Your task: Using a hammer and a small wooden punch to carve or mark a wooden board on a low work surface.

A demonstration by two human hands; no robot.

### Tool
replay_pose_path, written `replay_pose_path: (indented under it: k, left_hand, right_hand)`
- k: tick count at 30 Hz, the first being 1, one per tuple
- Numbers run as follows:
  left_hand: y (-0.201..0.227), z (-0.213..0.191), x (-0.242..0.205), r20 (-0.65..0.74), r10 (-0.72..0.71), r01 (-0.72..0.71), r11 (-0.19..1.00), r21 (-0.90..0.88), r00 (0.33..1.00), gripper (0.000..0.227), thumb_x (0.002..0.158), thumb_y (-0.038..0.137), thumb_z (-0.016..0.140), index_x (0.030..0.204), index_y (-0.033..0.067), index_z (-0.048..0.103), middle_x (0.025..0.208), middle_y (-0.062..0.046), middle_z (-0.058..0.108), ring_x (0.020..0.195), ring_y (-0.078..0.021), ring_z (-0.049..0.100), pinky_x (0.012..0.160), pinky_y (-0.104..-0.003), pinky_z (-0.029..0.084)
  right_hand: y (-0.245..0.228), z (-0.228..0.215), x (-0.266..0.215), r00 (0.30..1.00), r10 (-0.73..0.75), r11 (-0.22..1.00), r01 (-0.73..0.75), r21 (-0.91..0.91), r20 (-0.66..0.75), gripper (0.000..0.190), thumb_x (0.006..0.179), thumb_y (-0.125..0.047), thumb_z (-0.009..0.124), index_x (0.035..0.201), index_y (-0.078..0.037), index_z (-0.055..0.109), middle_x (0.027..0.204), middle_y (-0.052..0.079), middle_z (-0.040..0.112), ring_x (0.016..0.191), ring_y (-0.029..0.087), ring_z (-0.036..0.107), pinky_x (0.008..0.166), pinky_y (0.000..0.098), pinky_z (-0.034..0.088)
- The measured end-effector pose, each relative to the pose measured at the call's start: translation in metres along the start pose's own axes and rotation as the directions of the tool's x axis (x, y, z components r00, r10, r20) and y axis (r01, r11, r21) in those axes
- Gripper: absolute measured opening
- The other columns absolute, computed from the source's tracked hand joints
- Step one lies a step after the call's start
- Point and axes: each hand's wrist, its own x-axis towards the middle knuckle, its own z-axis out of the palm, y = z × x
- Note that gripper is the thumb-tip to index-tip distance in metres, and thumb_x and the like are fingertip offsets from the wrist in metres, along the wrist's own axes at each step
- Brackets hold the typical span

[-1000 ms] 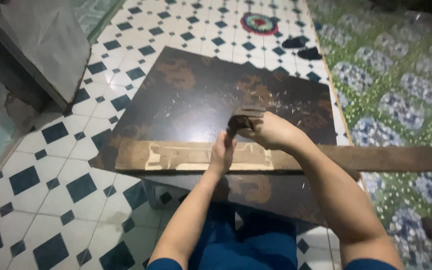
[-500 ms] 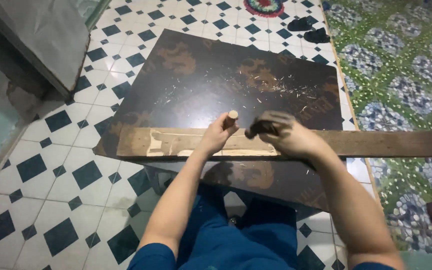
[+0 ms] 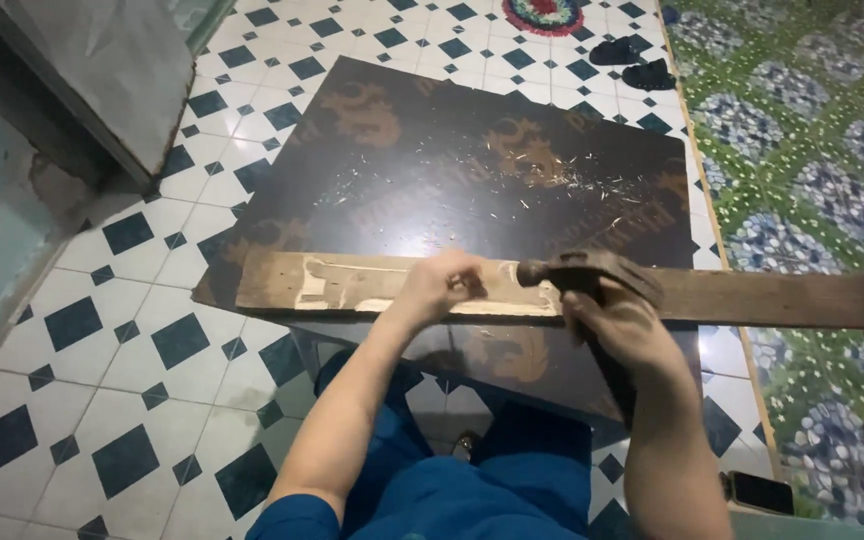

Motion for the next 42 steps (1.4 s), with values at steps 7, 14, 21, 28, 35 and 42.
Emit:
replay_pose_path:
  k: [7, 14, 21, 28, 35, 42]
  left_hand:
    - [0.002, 0.073, -0.043, 0.045, 0.443, -0.431, 0.839, 0.332, 0.896, 0.016, 0.092, 0.025, 0.073, 0.107, 0.019, 0.07, 0.092, -0.007, 0.07, 0.088, -0.0286, 0.07, 0.083, -0.038, 0.057]
    - [-0.02, 0.108, -0.07, -0.131, 0.4, -0.343, 0.882, 0.323, 0.907, 0.027, 0.086, 0.024, 0.072, 0.11, 0.0219, 0.059, 0.096, -0.001, 0.047, 0.092, -0.0232, 0.052, 0.088, -0.037, 0.045]
    - [-0.085, 0.056, 0.001, -0.283, 0.039, -0.192, 0.82, -0.539, 0.958, 0.024, 0.107, 0.045, 0.047, 0.112, 0.0226, 0.054, 0.089, 0.003, 0.051, 0.078, -0.0118, 0.05, 0.077, -0.031, 0.048]
    - [-0.06, 0.028, 0.01, -0.246, -0.146, -0.085, 0.676, -0.732, 0.958, 0.048, 0.103, 0.061, 0.045, 0.127, 0.0194, 0.05, 0.087, 0.0, 0.061, 0.075, -0.0056, 0.054, 0.071, -0.02, 0.047]
    - [-0.067, 0.029, 0.003, -0.248, -0.179, -0.045, 0.722, -0.691, 0.952, 0.055, 0.101, 0.067, 0.037, 0.121, 0.0187, 0.052, 0.081, -0.002, 0.058, 0.073, -0.0096, 0.053, 0.071, -0.024, 0.048]
    - [-0.062, 0.031, -0.004, -0.285, -0.177, -0.056, 0.755, -0.653, 0.942, 0.056, 0.099, 0.07, 0.031, 0.118, 0.0211, 0.051, 0.079, 0.0, 0.056, 0.073, -0.0096, 0.053, 0.073, -0.025, 0.048]
  right_hand:
    - [0.007, 0.012, -0.04, 0.924, 0.267, 0.849, -0.36, -0.386, -0.275, 0.054, 0.098, -0.046, 0.059, 0.115, 0.003, 0.074, 0.111, 0.032, 0.073, 0.115, 0.047, 0.066, 0.098, 0.0583, 0.049]
    - [0.044, -0.007, -0.067, 0.892, 0.253, 0.959, -0.283, -0.026, -0.376, 0.046, 0.093, -0.035, 0.067, 0.111, 0.008, 0.066, 0.09, 0.026, 0.066, 0.081, 0.04, 0.063, 0.07, 0.0512, 0.051]
    - [0.065, -0.022, -0.057, 0.918, 0.279, 0.954, -0.231, 0.192, -0.283, 0.035, 0.09, -0.024, 0.07, 0.105, 0.007, 0.065, 0.081, 0.019, 0.066, 0.059, 0.031, 0.063, 0.056, 0.0429, 0.053]
    - [0.019, 0.001, -0.03, 0.926, 0.322, 0.947, -0.316, 0.061, -0.196, 0.034, 0.092, -0.03, 0.067, 0.093, 0.004, 0.065, 0.07, 0.017, 0.063, 0.062, 0.03, 0.064, 0.06, 0.0405, 0.053]
    - [0.001, 0.006, -0.03, 0.926, 0.365, 0.782, -0.361, -0.508, -0.097, 0.075, 0.101, -0.06, 0.037, 0.072, -0.004, 0.077, 0.078, 0.026, 0.076, 0.091, 0.044, 0.072, 0.083, 0.0526, 0.051]
    - [-0.019, 0.01, -0.035, 0.809, 0.566, 0.644, -0.554, -0.527, -0.158, 0.083, 0.097, -0.07, 0.036, 0.083, -0.004, 0.084, 0.1, 0.03, 0.078, 0.113, 0.044, 0.07, 0.097, 0.0554, 0.049]
